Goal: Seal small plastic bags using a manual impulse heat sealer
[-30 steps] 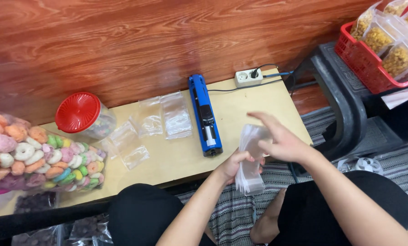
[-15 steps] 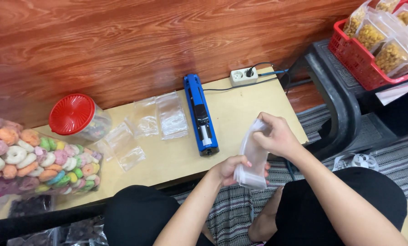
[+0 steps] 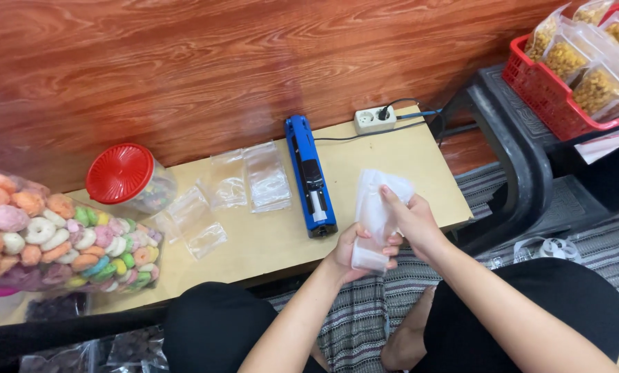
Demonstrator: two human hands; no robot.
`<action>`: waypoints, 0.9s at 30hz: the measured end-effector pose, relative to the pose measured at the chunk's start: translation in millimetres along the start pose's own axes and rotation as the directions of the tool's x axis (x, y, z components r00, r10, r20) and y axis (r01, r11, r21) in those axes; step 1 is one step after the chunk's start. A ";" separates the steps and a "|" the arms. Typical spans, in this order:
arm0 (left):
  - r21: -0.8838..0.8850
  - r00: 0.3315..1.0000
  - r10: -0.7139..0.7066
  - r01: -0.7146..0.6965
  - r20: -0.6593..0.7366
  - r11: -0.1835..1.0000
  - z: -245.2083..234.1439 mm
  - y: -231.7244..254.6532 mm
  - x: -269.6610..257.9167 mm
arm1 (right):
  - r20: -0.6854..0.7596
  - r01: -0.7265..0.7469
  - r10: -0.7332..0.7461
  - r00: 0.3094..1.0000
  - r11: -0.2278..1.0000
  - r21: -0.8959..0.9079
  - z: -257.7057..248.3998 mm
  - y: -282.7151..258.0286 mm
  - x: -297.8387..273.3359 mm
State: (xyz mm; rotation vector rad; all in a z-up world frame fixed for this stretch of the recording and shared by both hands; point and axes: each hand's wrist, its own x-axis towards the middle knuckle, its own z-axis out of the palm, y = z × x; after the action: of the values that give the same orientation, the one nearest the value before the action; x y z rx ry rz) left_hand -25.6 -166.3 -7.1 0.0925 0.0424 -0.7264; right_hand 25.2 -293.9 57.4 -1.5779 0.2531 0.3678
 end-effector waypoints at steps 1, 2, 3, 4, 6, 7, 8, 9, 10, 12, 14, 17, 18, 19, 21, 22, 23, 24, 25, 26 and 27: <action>-0.002 1.000 0.007 -0.007 -0.002 1.000 6.4 1.2 -4.0 | 0.007 -0.002 0.002 1.000 1.000 -0.002 -0.4 3.0 6.8; 0.087 0.996 -0.006 0.013 -0.090 0.996 12.6 0.8 -7.7 | -0.025 0.035 -0.037 0.999 0.996 -0.081 -2.4 7.1 11.8; 0.172 0.984 -0.012 0.043 -0.177 0.984 19.0 0.4 -11.0 | -0.054 0.069 -0.079 0.995 0.985 -0.160 -4.7 11.0 16.9; 0.175 0.985 -0.015 0.046 -0.174 0.984 15.4 0.2 -8.9 | -0.058 0.072 -0.082 0.995 0.985 -0.160 -9.2 15.3 29.0; 0.384 0.968 -0.016 0.115 -0.252 0.916 9.3 0.6 -5.6 | -0.072 0.213 -0.240 0.968 0.940 -0.267 -16.8 22.6 53.7; 0.387 0.968 -0.014 0.113 -0.250 0.915 15.4 2.9 -5.2 | -0.070 0.216 -0.243 0.968 0.939 -0.267 -17.4 19.3 58.6; 0.481 0.955 0.056 0.096 -0.292 0.871 20.3 2.7 -6.7 | -0.066 0.258 -0.284 0.957 0.931 -0.259 -18.4 18.9 61.0; 0.571 0.937 0.128 0.086 -0.325 0.816 25.0 2.5 -8.1 | -0.062 0.300 -0.324 0.944 0.920 -0.252 -19.5 18.6 63.6; 0.573 0.938 0.125 0.089 -0.323 0.815 26.9 2.4 -10.4 | -0.066 0.301 -0.326 0.943 0.920 -0.251 -18.0 19.2 65.0; 0.689 0.969 0.057 0.128 -0.239 0.713 31.2 2.4 -15.4 | -0.055 0.220 -0.241 0.969 0.942 -0.253 -14.2 19.2 68.1; 0.700 0.961 0.101 0.113 -0.258 0.705 4.2 2.3 -5.6 | -0.046 0.161 -0.179 0.983 0.952 -0.259 -14.2 18.3 70.3; 0.711 0.934 0.182 0.098 -0.307 0.696 -12.3 3.9 1.0 | -0.025 0.035 -0.042 0.999 0.967 -0.252 -14.8 25.2 80.0; 0.713 0.917 0.216 0.096 -0.335 0.695 -13.8 5.1 2.2 | -0.015 -0.032 0.030 0.999 0.970 -0.240 -15.2 28.6 84.5; 0.714 0.917 0.218 0.095 -0.333 0.694 -16.6 5.3 3.7 | -0.013 -0.030 0.028 1.000 0.970 -0.240 -15.7 28.4 80.9; 0.719 0.885 0.292 0.068 -0.364 0.691 -21.8 6.8 7.5 | 0.051 -0.099 0.114 0.992 0.967 -0.236 -16.5 27.1 75.0; 0.719 0.884 0.293 0.068 -0.365 0.692 -25.3 8.2 9.8 | 0.053 -0.100 0.116 0.992 0.966 -0.237 -14.0 27.9 69.7; 0.696 0.850 0.331 0.056 -0.410 0.716 -29.2 9.4 12.3 | 0.094 -0.040 0.071 0.993 0.952 -0.302 -11.6 29.0 64.5; 0.670 0.813 0.363 0.045 -0.455 0.741 -33.7 8.5 14.7 | 0.137 0.020 0.033 0.990 0.931 -0.365 -10.6 31.2 58.0; 0.667 0.812 0.361 0.046 -0.458 0.743 -36.9 6.3 16.4 | 0.137 0.016 0.037 0.990 0.930 -0.366 -10.9 35.7 60.5; 0.629 0.789 0.363 0.038 -0.496 0.777 -39.4 6.4 18.9 | 0.181 0.101 -0.036 0.983 0.927 -0.361 -10.3 38.7 64.3; 0.589 0.764 0.363 0.028 -0.533 0.807 -41.5 6.4 21.3 | 0.225 0.185 -0.109 0.968 0.918 -0.352 -9.7 41.3 67.9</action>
State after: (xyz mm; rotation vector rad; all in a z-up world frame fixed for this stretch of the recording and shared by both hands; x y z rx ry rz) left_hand -5.7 -171.6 -49.5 0.9190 0.4594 -0.4639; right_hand 72.6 -301.0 -6.7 -1.9023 -0.1015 0.4734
